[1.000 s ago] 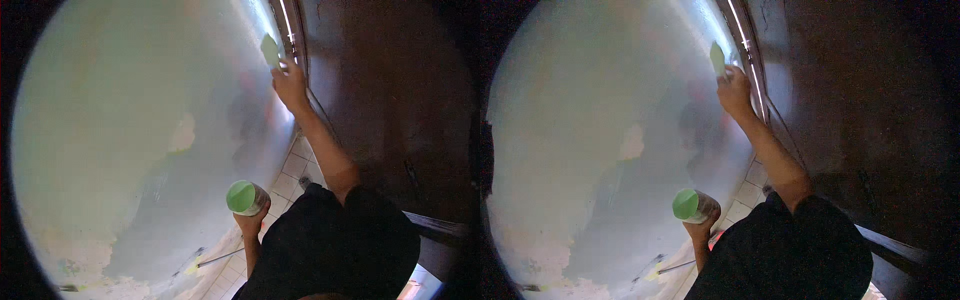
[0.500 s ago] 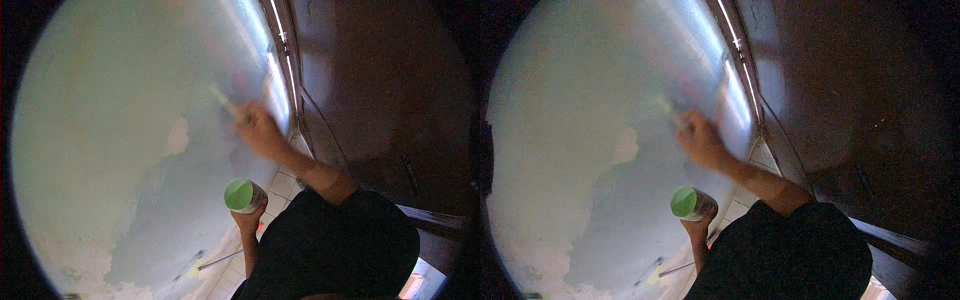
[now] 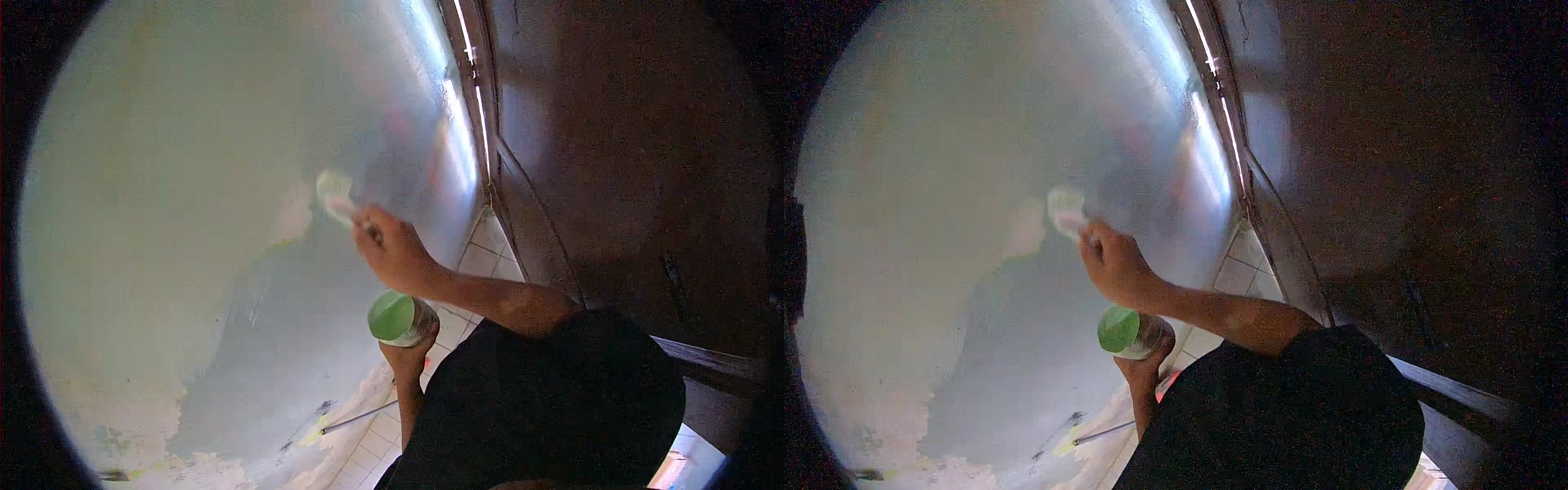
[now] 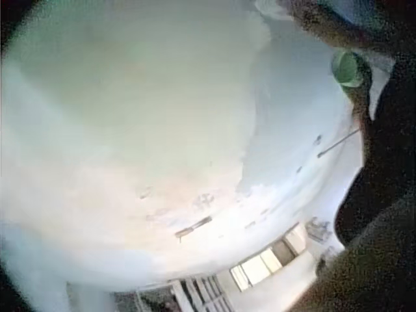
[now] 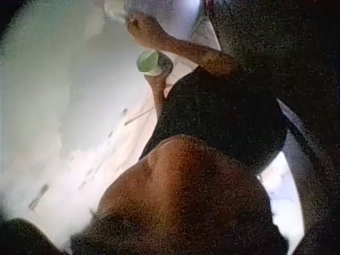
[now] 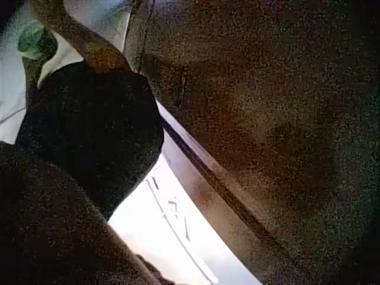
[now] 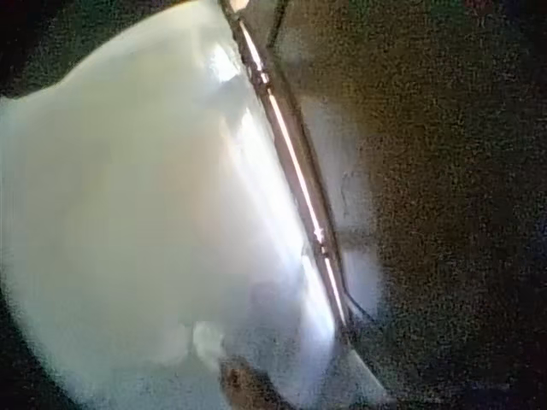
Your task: The person paints a ceiling using a brush, dipping it into a container of green paint and applying it to various sections of the surface.
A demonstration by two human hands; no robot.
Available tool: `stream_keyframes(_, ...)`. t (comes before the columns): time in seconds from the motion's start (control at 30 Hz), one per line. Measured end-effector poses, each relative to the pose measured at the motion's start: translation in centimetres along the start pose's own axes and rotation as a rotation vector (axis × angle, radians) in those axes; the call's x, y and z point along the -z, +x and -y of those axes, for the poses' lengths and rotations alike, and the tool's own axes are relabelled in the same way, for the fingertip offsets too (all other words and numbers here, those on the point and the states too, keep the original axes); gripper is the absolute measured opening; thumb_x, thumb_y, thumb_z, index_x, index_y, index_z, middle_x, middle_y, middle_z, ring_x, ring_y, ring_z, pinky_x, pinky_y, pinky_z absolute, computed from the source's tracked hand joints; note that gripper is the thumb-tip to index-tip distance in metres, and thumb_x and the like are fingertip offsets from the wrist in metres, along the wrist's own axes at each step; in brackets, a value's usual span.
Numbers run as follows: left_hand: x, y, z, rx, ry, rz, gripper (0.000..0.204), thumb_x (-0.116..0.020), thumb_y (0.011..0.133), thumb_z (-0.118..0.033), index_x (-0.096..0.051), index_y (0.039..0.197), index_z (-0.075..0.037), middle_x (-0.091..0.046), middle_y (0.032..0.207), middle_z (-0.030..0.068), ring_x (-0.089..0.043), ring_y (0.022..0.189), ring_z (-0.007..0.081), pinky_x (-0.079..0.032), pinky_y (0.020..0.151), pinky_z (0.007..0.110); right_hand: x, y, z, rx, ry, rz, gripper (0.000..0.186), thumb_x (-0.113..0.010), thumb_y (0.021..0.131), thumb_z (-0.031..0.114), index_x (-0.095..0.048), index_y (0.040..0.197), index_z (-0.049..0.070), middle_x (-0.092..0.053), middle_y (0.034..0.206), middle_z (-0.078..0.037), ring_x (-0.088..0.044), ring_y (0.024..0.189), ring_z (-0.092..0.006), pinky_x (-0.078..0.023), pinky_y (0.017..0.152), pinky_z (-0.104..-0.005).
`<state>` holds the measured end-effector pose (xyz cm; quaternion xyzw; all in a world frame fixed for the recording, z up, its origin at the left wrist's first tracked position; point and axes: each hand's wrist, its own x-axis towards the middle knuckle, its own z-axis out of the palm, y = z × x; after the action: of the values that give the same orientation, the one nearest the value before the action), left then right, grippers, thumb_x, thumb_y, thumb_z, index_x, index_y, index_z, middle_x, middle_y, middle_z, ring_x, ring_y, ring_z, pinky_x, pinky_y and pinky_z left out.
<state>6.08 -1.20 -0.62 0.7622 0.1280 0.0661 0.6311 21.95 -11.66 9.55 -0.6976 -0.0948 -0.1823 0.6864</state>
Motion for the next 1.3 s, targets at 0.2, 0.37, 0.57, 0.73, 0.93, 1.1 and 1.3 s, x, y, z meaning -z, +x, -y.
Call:
stream_keyframes(0.2, 0.4, -0.6, -0.2, -0.067, 0.102, -0.015, 0.067, -0.097, 0.064, -0.019, -0.065, 0.120, 0.000, -0.071, 0.112, 0.0099, -0.068, 0.103, 0.0228, -0.053, 0.095, 0.038, 6.6, 7.3, -1.6, -0.201, 0.021, -0.169, 0.024, -0.059, 0.102, 0.015, -0.062, 0.122, 0.002, -0.070, 0.084, -0.006, -0.061, 0.063, -0.0117, -0.049, 0.053, -0.0324)
stream_keyframes(0.37, -0.7, -0.6, -0.7, -0.080, 0.080, -0.023, 0.067, -0.097, 0.064, -0.021, -0.064, 0.120, 0.000, -0.071, 0.113, 0.0104, -0.068, 0.103, 0.0234, -0.053, 0.096, 0.037, 5.9, 16.3, -6.1, -0.172, -0.192, -0.316, 0.025, -0.061, 0.100, 0.019, -0.064, 0.115, -0.001, -0.074, 0.084, -0.015, -0.069, 0.068, -0.0202, -0.053, 0.059, -0.0349)
stream_keyframes(0.57, -0.6, -0.2, -0.1, -0.019, 0.057, -0.041, 0.067, -0.097, 0.065, -0.021, -0.065, 0.120, 0.000, -0.071, 0.113, 0.0102, -0.068, 0.103, 0.0231, -0.053, 0.095, 0.038, -0.6, 1.1, -2.0, -0.083, -0.073, 0.070, 0.024, -0.063, 0.100, 0.012, -0.062, 0.117, -0.004, -0.069, 0.082, -0.015, -0.069, 0.073, -0.0210, -0.056, 0.069, -0.0363)
stream_keyframes(0.73, -0.2, 0.2, 0.3, -0.084, -0.013, -0.060, 0.067, -0.097, 0.065, -0.021, -0.065, 0.120, -0.001, -0.071, 0.113, 0.0099, -0.068, 0.102, 0.0220, -0.054, 0.094, 0.039, 4.9, 1.4, -1.7, -0.320, 0.207, 0.200, 0.024, -0.062, 0.102, 0.016, -0.062, 0.123, 0.004, -0.068, 0.079, -0.005, -0.058, 0.056, -0.0111, -0.047, 0.047, -0.0288)
stream_keyframes(0.93, -0.3, -0.7, -0.8, -0.078, 0.022, -0.059, 0.067, -0.097, 0.064, -0.022, -0.066, 0.119, -0.001, -0.070, 0.116, 0.0100, -0.067, 0.104, 0.0216, -0.053, 0.095, 0.038, 10.1, 19.5, -10.2, -0.361, 0.142, -0.380, 0.018, -0.060, 0.100, 0.019, -0.064, 0.109, 0.005, -0.074, 0.087, -0.017, -0.069, 0.063, -0.0257, -0.054, 0.054, -0.0415)
stream_keyframes(1.1, 0.8, -0.9, 1.7, -0.049, 0.050, -0.064, 0.073, -0.097, 0.064, -0.019, -0.062, 0.125, -0.001, -0.069, 0.117, 0.0090, -0.067, 0.106, 0.0236, -0.053, 0.098, 0.041, 1.8, 12.8, -8.4, -0.114, -0.229, -0.291, 0.016, -0.061, 0.100, 0.015, -0.063, 0.109, 0.001, -0.070, 0.079, -0.014, -0.070, 0.066, -0.0235, -0.056, 0.063, -0.0382)
stream_keyframes(1.3, 0.9, -0.2, 1.2, -0.070, 0.035, -0.045, 0.065, -0.097, 0.065, -0.017, -0.065, 0.120, -0.001, -0.070, 0.114, 0.0096, -0.067, 0.105, 0.0220, -0.053, 0.096, 0.038, -0.2, -1.4, -3.2, -0.178, 0.115, 0.096, 0.023, -0.064, 0.100, 0.016, -0.059, 0.115, -0.001, -0.069, 0.081, -0.014, -0.070, 0.075, -0.0227, -0.055, 0.068, -0.0380)
